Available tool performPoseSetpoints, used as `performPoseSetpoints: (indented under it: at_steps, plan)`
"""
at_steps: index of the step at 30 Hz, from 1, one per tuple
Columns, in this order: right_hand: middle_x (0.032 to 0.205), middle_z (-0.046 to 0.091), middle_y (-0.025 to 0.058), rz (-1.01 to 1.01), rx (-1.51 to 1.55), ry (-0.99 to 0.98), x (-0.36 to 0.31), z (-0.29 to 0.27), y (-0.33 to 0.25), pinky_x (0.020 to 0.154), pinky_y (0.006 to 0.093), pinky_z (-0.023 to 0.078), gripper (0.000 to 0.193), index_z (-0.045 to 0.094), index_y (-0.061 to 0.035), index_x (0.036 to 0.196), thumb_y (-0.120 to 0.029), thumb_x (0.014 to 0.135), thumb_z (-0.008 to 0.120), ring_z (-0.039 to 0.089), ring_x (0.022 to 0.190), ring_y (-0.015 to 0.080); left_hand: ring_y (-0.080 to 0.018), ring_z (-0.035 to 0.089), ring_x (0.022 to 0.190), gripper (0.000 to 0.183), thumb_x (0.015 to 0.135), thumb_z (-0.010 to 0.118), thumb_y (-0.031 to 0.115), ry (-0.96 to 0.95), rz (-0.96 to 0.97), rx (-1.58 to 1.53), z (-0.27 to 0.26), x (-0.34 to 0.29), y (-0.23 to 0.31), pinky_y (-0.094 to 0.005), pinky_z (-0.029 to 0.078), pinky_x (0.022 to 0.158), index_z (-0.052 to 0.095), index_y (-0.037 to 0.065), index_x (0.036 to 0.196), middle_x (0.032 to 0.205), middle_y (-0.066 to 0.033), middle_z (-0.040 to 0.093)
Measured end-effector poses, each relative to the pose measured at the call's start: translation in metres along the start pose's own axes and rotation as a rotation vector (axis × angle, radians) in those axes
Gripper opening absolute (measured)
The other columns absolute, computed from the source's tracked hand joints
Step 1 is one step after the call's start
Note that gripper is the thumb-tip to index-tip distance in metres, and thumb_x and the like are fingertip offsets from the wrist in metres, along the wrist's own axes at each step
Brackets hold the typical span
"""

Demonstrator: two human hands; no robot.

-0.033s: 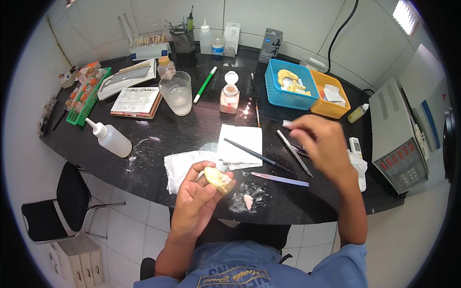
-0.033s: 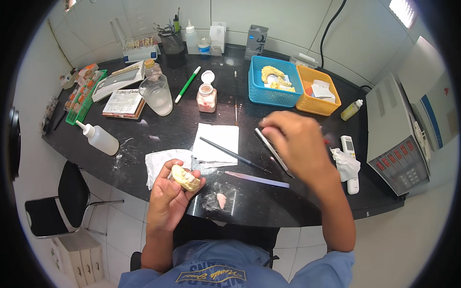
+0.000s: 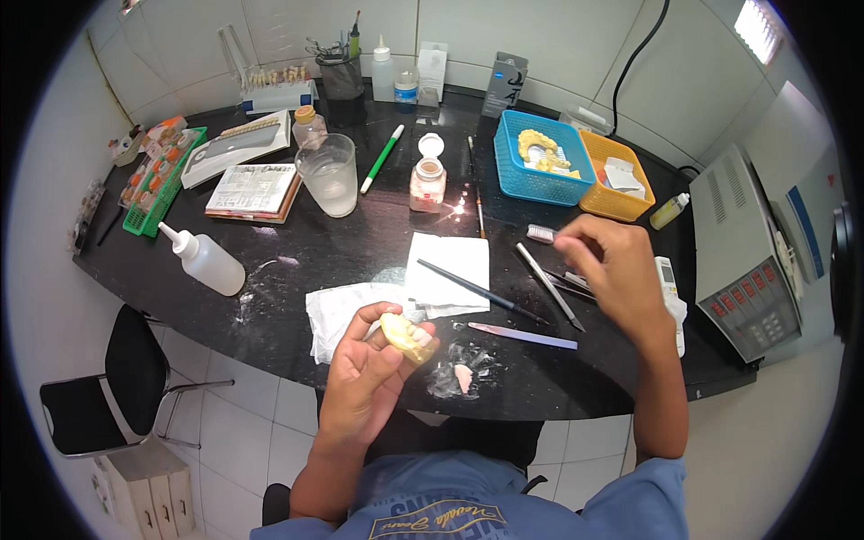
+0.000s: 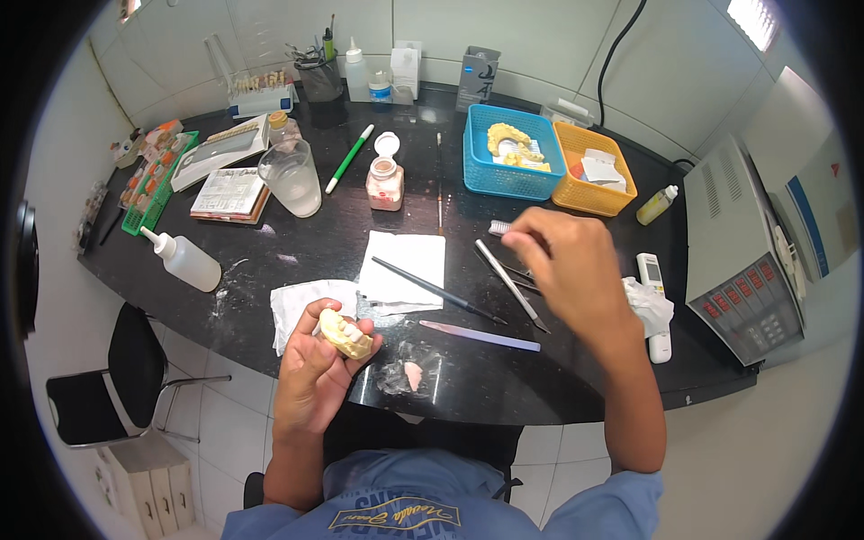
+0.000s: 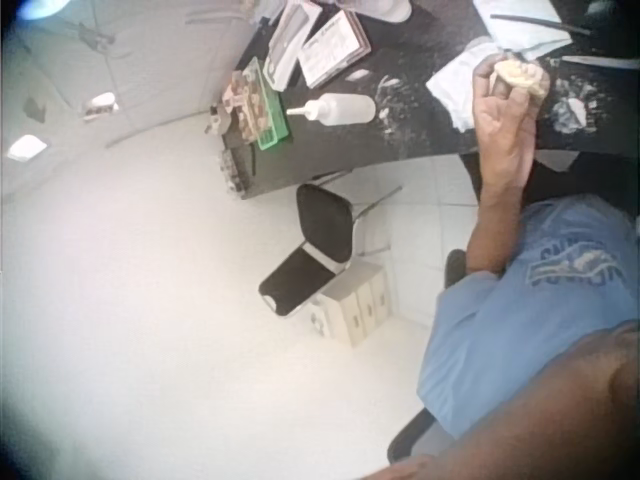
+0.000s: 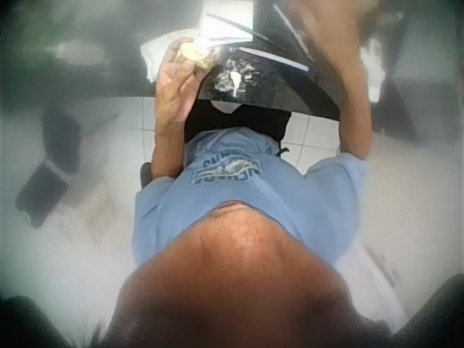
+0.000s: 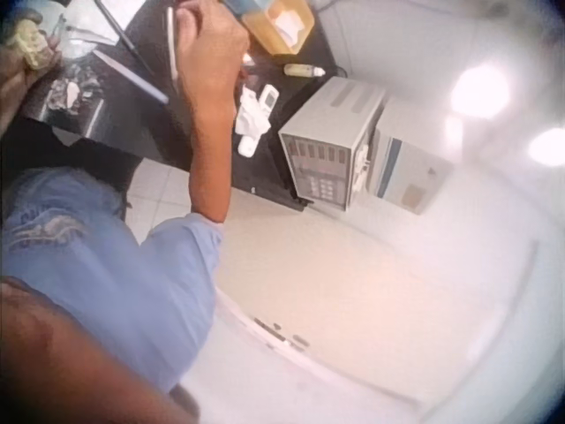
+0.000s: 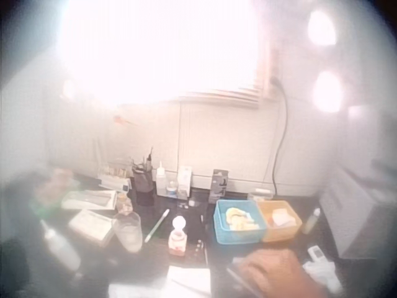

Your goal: The person holds a yellow dental mold and uses a fine brush to apply a pink material to the gum area. They then switch to a metal sculpting tool to shape and smooth the material, repeatedly rotating the mold to access different angles.

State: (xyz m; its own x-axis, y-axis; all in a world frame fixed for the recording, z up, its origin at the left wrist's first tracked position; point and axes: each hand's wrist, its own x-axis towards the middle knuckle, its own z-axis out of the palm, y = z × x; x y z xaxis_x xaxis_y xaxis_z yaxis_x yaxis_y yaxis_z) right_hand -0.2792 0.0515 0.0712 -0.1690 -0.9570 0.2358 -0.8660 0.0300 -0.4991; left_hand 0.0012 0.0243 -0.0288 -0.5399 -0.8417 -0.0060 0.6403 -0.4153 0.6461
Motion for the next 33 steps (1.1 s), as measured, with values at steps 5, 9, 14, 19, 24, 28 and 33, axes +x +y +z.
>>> performPoseSetpoints:
  at_steps: [5, 9, 14, 19, 24, 28, 33]
  plan:
    - [0.074, 0.067, 0.0154, 0.093, -0.058, -0.192, -0.026, 0.005, 0.018, 0.065, 0.0388, 0.050, 0.013, 0.067, 0.0011, 0.089, -0.008, 0.081, 0.072, 0.066, 0.067, 0.0301, -0.0264, 0.061, 0.116, 0.054, 0.093, 0.069, 0.020, -0.006, -0.018, -0.001, 0.002, 0.001, -0.001, -0.0430, 0.049, 0.103, 0.039, 0.003, 0.135, 0.115, -0.0195, 0.063]
    - [0.080, 0.066, 0.0123, 0.063, -0.094, -0.129, -0.038, 0.016, 0.017, 0.064, 0.0361, 0.050, 0.017, 0.065, 0.0011, 0.094, -0.004, 0.078, 0.072, 0.066, 0.068, 0.0259, -0.0255, 0.061, 0.115, 0.056, 0.092, 0.070, 0.021, -0.032, -0.052, 0.003, 0.003, 0.001, 0.000, -0.0412, 0.050, 0.102, 0.039, 0.002, 0.135, 0.114, -0.0194, 0.063]
    - [0.075, 0.060, 0.0066, 0.124, 0.091, 0.126, -0.046, 0.012, 0.009, 0.062, 0.0290, 0.050, 0.019, 0.060, 0.0009, 0.092, -0.002, 0.078, 0.071, 0.059, 0.063, 0.0130, -0.0234, 0.063, 0.110, 0.057, 0.093, 0.068, 0.026, -0.081, -0.109, 0.010, 0.002, 0.002, 0.005, -0.0382, 0.050, 0.100, 0.039, 0.001, 0.136, 0.113, -0.0179, 0.064]
    - [0.079, 0.060, 0.0072, -0.012, 0.548, 0.351, -0.068, 0.020, -0.001, 0.068, 0.0272, 0.052, 0.018, 0.053, -0.0011, 0.091, -0.006, 0.085, 0.068, 0.061, 0.070, 0.0124, -0.0201, 0.064, 0.108, 0.058, 0.096, 0.064, 0.027, -0.187, -0.270, 0.022, -0.001, 0.007, 0.014, -0.0330, 0.053, 0.093, 0.040, 0.000, 0.140, 0.114, -0.0115, 0.063]
    - [0.086, 0.066, 0.0153, -0.107, 0.733, 0.396, -0.103, 0.069, -0.026, 0.072, 0.0303, 0.055, 0.019, 0.060, 0.0030, 0.103, -0.004, 0.086, 0.067, 0.068, 0.076, 0.0196, -0.0142, 0.064, 0.096, 0.053, 0.098, 0.060, 0.028, -0.242, -0.413, 0.085, -0.001, 0.017, 0.021, -0.0281, 0.054, 0.082, 0.043, -0.001, 0.139, 0.111, -0.0070, 0.060]
    - [0.083, 0.068, 0.0155, -0.187, 0.782, 0.368, -0.114, 0.093, -0.038, 0.065, 0.0284, 0.057, 0.023, 0.063, 0.0022, 0.100, 0.004, 0.080, 0.073, 0.071, 0.072, 0.0219, -0.0142, 0.063, 0.093, 0.051, 0.099, 0.060, 0.027, -0.249, -0.501, 0.102, -0.001, 0.022, 0.027, -0.0253, 0.053, 0.077, 0.044, -0.002, 0.138, 0.107, -0.0074, 0.061]
    - [0.080, 0.061, 0.0142, -0.347, 0.740, 0.320, -0.112, 0.094, -0.043, 0.067, 0.0351, 0.058, 0.020, 0.055, 0.0011, 0.098, -0.013, 0.092, 0.067, 0.065, 0.072, 0.0226, -0.0156, 0.065, 0.092, 0.051, 0.100, 0.059, 0.026, -0.264, -0.608, 0.084, 0.003, 0.028, 0.035, -0.0244, 0.053, 0.075, 0.044, -0.002, 0.139, 0.104, -0.0088, 0.063]
